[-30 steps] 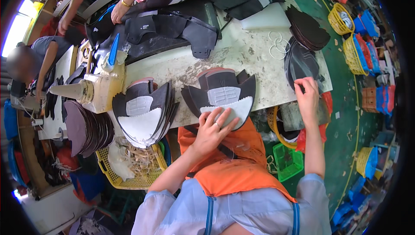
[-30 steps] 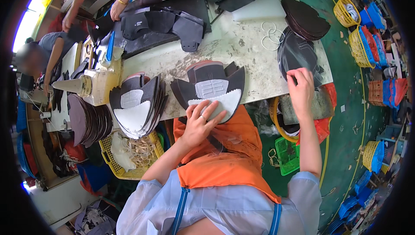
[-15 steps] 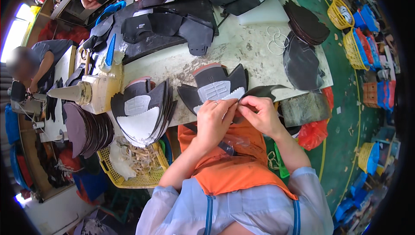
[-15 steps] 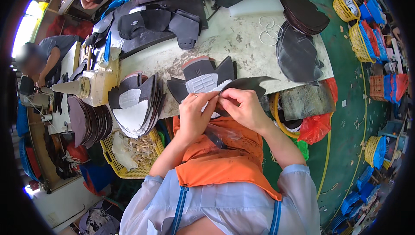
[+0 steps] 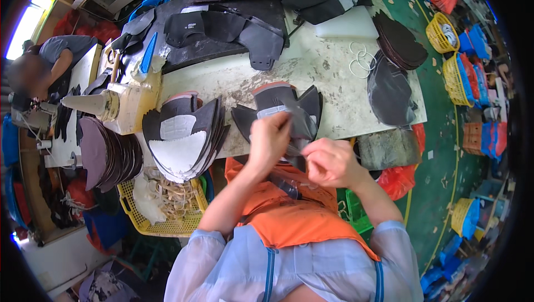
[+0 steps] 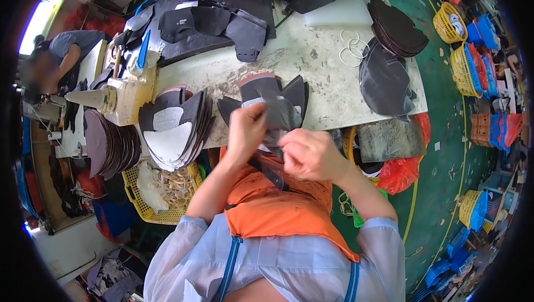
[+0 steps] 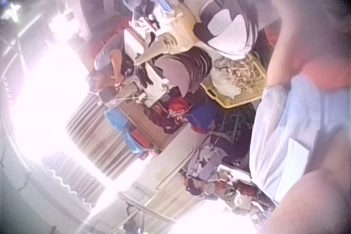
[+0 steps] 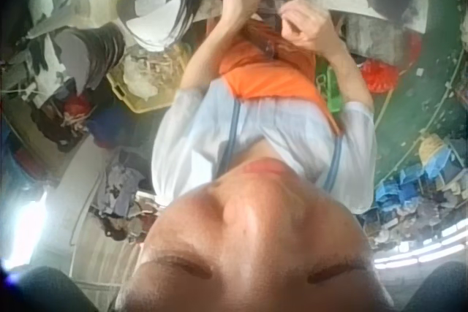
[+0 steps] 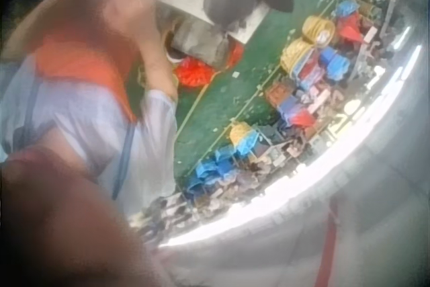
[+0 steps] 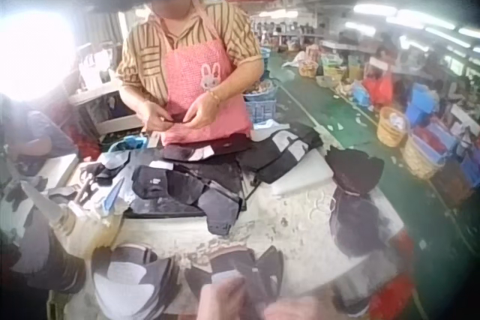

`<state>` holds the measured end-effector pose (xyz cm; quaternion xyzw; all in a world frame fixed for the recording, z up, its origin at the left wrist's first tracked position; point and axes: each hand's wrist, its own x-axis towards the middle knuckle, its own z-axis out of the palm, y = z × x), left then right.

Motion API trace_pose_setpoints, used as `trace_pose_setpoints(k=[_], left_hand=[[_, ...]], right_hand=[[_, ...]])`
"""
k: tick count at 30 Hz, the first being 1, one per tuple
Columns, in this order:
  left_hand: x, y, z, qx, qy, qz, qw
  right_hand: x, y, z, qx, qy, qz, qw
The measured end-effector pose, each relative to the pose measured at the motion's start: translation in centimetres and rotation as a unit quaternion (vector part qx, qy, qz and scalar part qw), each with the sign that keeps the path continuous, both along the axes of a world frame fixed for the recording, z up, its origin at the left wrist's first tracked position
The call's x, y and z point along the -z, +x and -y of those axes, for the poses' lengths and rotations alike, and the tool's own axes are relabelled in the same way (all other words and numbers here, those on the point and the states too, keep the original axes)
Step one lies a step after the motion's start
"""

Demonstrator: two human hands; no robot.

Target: Manually aligning and stacking leather shoe upper components at a manufacturing workstation.

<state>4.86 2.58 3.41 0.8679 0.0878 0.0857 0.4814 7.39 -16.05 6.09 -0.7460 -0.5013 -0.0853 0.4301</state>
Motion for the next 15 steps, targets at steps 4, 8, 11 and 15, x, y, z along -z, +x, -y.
trace_pose_setpoints(k=[4,8,11,15], left_hand=[[-3.7,1.8,-7.4,-0.095,0.008,0.017,0.995],[-7.4,0.7,-3.3,0.047,-0.125,-0.017,0.991],[-8.6,0.1,-2.1,0.147,-0.276,-0.074,0.947],[-7.5,1.7,-5.4,-0.015,-0.184,-0.007,0.983]], right_hand=[[1.1,-1.2,4.8,0.035,-0.255,-0.027,0.966],[-5.4,-1.2,-0.7,0.161,-0.055,0.182,0.968],[-7.4,0.1,-2.4,0.163,-0.094,0.266,0.946],[-5.2,-1.3,-0.6,-0.079,-0.057,0.171,0.980]])
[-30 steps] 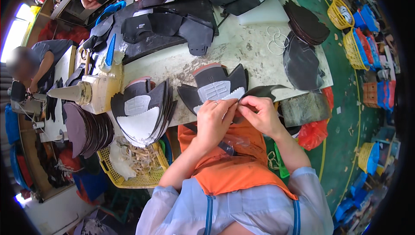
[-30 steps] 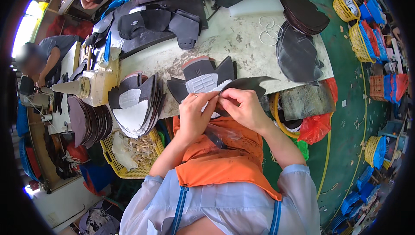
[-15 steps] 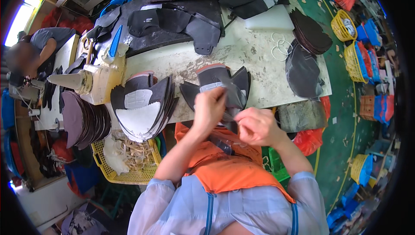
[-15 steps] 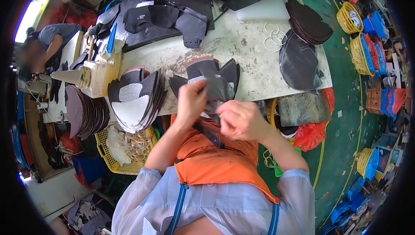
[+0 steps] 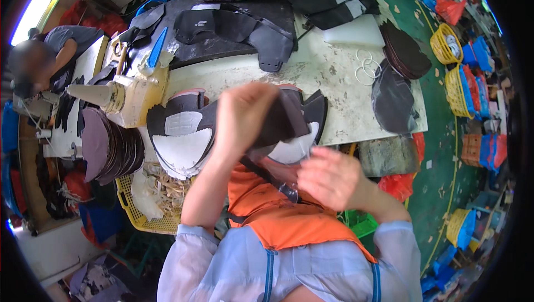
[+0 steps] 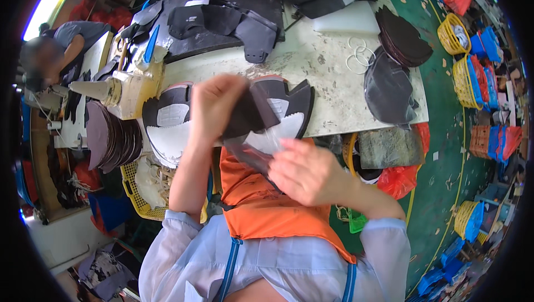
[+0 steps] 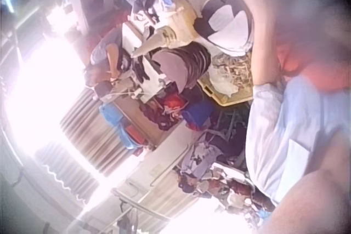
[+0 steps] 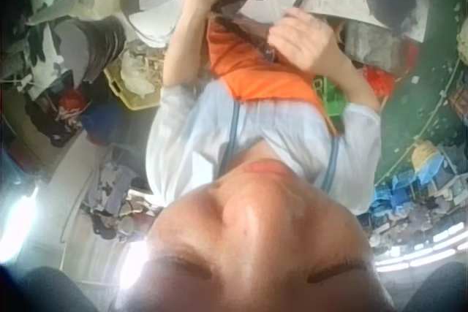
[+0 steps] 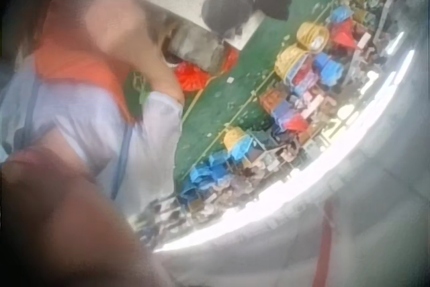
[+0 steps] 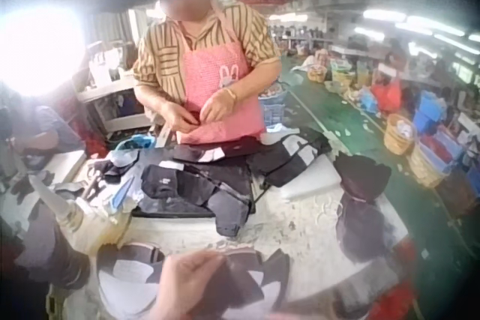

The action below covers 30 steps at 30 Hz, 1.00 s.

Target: Manually aligning and stacking leather shoe upper components at a manufacturing workstation.

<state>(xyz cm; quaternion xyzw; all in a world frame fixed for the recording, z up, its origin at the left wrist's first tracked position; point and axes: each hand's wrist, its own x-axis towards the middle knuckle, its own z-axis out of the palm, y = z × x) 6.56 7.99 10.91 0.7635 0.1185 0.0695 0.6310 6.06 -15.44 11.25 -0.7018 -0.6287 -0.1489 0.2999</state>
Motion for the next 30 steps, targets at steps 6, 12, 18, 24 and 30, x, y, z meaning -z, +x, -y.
trace_pose_setpoints(k=[6,12,18,24,30], left_hand=[[-1.8,1.0,-0.6,0.004,0.127,0.068,0.990],[-2.4,-2.6,2.4,0.178,0.431,0.343,0.815],[1.9,-7.9,4.2,0.160,0.313,0.395,0.849],[5.0,-9.4,5.1,0.042,-0.568,-0.127,0.812],[2.7,-6.9,3.2,-0.004,-0.557,0.001,0.830]], right_hand=[[5.6,-2.9,2.1,-0.046,-0.499,-0.295,0.813],[4.8,0.1,0.3,-0.105,0.115,-0.936,0.317],[3.8,1.1,-1.7,-0.108,0.342,-0.913,0.196],[4.9,0.6,-1.3,-0.129,0.315,-0.902,0.267],[3.2,1.4,-1.0,-0.083,0.328,-0.899,0.277]])
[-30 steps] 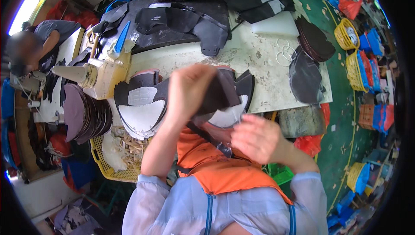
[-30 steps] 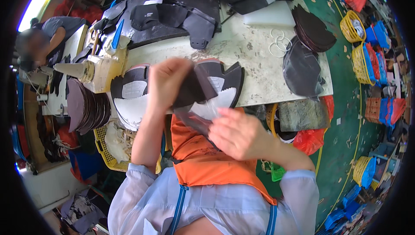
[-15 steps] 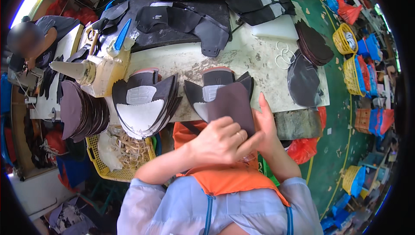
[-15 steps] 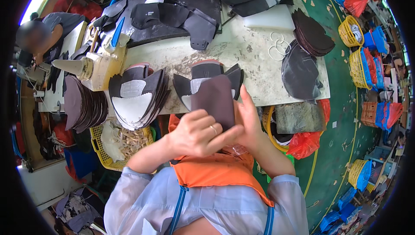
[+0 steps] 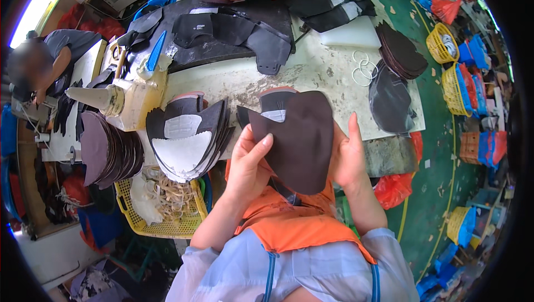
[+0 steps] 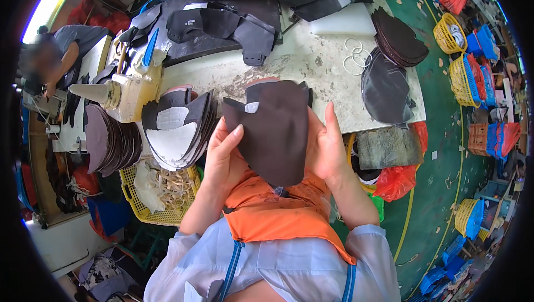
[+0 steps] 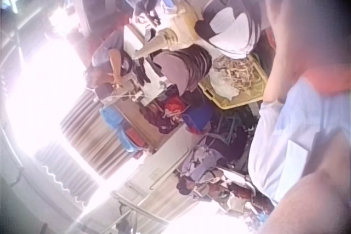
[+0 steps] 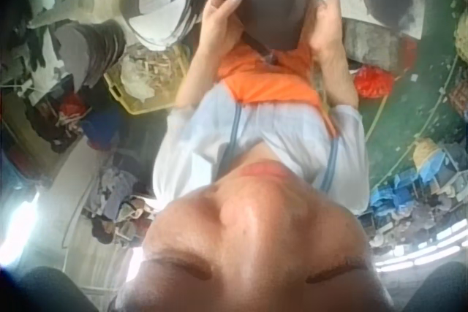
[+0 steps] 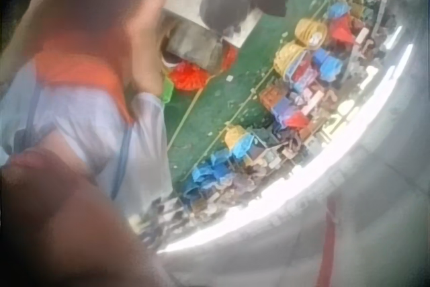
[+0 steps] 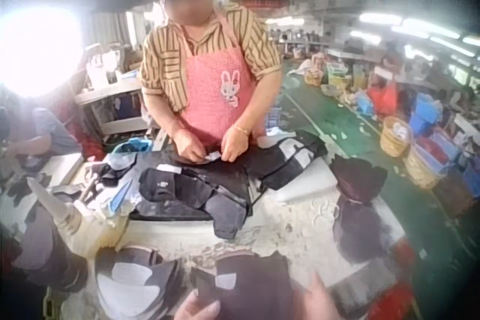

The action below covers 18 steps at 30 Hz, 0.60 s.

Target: Manually aligning and stacking leather shoe upper components at a manufacturing workstation.

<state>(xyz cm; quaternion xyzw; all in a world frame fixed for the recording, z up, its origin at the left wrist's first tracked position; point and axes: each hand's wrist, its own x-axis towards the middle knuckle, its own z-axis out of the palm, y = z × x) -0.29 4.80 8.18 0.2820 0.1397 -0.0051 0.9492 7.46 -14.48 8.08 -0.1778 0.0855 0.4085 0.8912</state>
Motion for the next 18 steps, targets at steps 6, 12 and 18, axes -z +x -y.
trace_pose_setpoints(k=[6,12,18], left_hand=[[0.2,0.0,-0.5,-0.021,0.017,0.012,1.000],[0.2,-0.1,-1.3,-0.039,0.030,0.039,0.998],[0.4,-0.5,-1.4,-0.067,0.111,0.060,0.990]], right_hand=[[2.0,0.6,0.2,0.030,-0.015,0.026,0.999],[3.1,1.0,0.9,0.107,-0.076,0.087,0.988],[1.9,0.3,0.3,0.160,-0.148,0.171,0.961]])
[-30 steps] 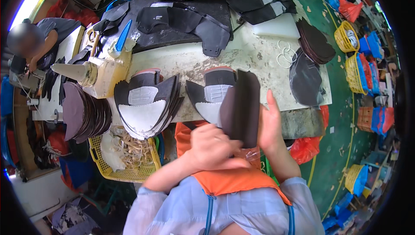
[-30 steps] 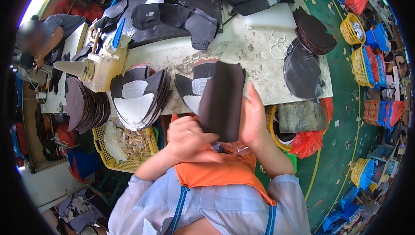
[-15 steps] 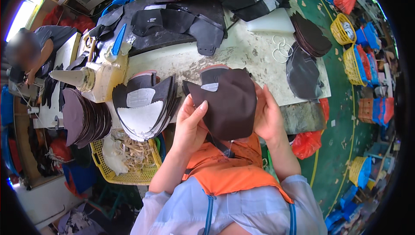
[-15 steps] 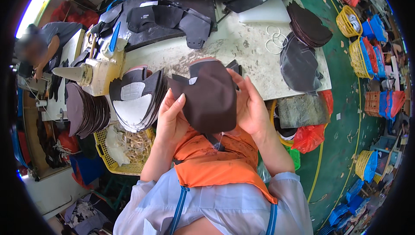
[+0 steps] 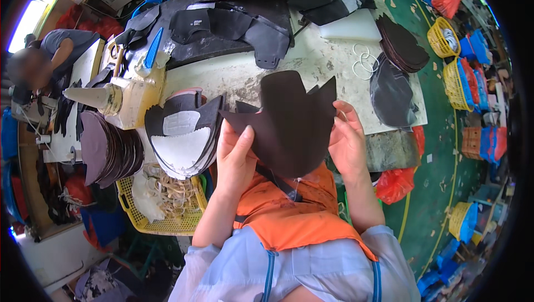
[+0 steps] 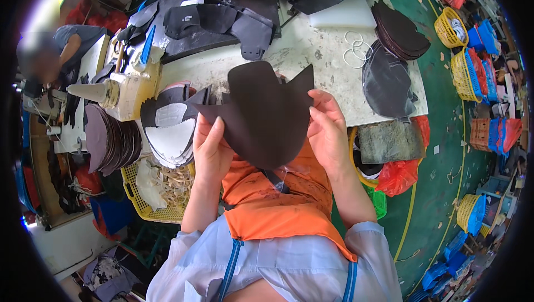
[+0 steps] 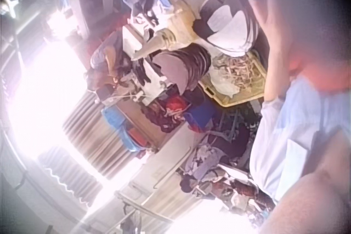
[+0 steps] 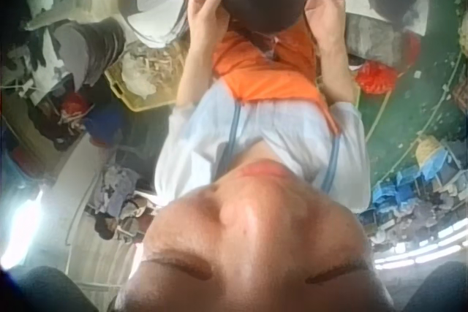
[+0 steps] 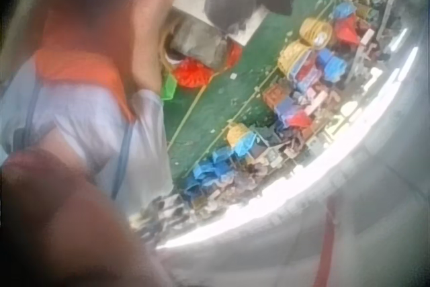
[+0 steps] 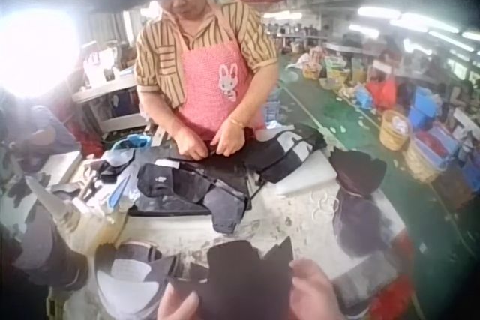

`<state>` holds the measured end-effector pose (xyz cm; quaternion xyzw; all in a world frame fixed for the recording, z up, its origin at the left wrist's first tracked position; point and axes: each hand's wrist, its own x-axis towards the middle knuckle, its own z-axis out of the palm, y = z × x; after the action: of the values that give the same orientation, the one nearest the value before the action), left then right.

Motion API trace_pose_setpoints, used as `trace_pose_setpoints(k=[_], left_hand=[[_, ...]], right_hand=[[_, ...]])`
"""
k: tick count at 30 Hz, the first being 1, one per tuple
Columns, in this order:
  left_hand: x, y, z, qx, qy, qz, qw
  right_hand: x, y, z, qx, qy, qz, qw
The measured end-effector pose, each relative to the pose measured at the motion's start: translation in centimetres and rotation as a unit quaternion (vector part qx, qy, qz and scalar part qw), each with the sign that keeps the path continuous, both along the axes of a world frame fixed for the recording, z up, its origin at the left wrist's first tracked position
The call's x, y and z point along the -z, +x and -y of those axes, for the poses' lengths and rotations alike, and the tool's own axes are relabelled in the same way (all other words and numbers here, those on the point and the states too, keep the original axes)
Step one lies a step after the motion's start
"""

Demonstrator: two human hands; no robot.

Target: Manually aligning and stacking leather shoe upper components at a manufacturing workstation.

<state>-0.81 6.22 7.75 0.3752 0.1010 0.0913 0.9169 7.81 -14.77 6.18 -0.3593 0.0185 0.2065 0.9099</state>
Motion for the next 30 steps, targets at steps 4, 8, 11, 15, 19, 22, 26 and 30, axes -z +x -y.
trace_pose_setpoints(k=[4,8,11,15,19,22,26,30], left_hand=[[0.3,0.0,0.5,-0.032,0.122,-0.035,0.991],[2.8,-2.0,0.1,-0.087,0.313,-0.119,0.938],[3.9,-2.7,0.4,-0.133,0.506,-0.169,0.835],[5.7,-0.9,-0.8,-0.177,0.573,-0.189,0.778],[7.1,0.7,-1.1,-0.181,0.647,-0.237,0.702],[7.6,1.1,-0.9,-0.192,0.686,-0.240,0.659],[8.0,1.3,-0.7,-0.207,0.702,-0.230,0.642],[8.2,1.9,-0.4,-0.220,0.733,-0.201,0.611]], right_hand=[[0.4,-0.8,-1.5,0.017,-0.156,0.050,0.986],[3.0,-1.8,1.1,-0.046,-0.465,0.214,0.858],[3.4,-2.2,1.6,-0.027,-0.558,0.272,0.784],[2.7,-0.3,-0.8,0.004,-0.556,0.415,0.720],[4.7,1.5,-1.7,-0.013,-0.568,0.368,0.736],[5.4,2.0,-1.7,-0.015,-0.579,0.352,0.735],[5.4,2.4,-1.9,-0.016,-0.591,0.326,0.737],[5.1,2.9,-2.0,-0.022,-0.598,0.328,0.731]])
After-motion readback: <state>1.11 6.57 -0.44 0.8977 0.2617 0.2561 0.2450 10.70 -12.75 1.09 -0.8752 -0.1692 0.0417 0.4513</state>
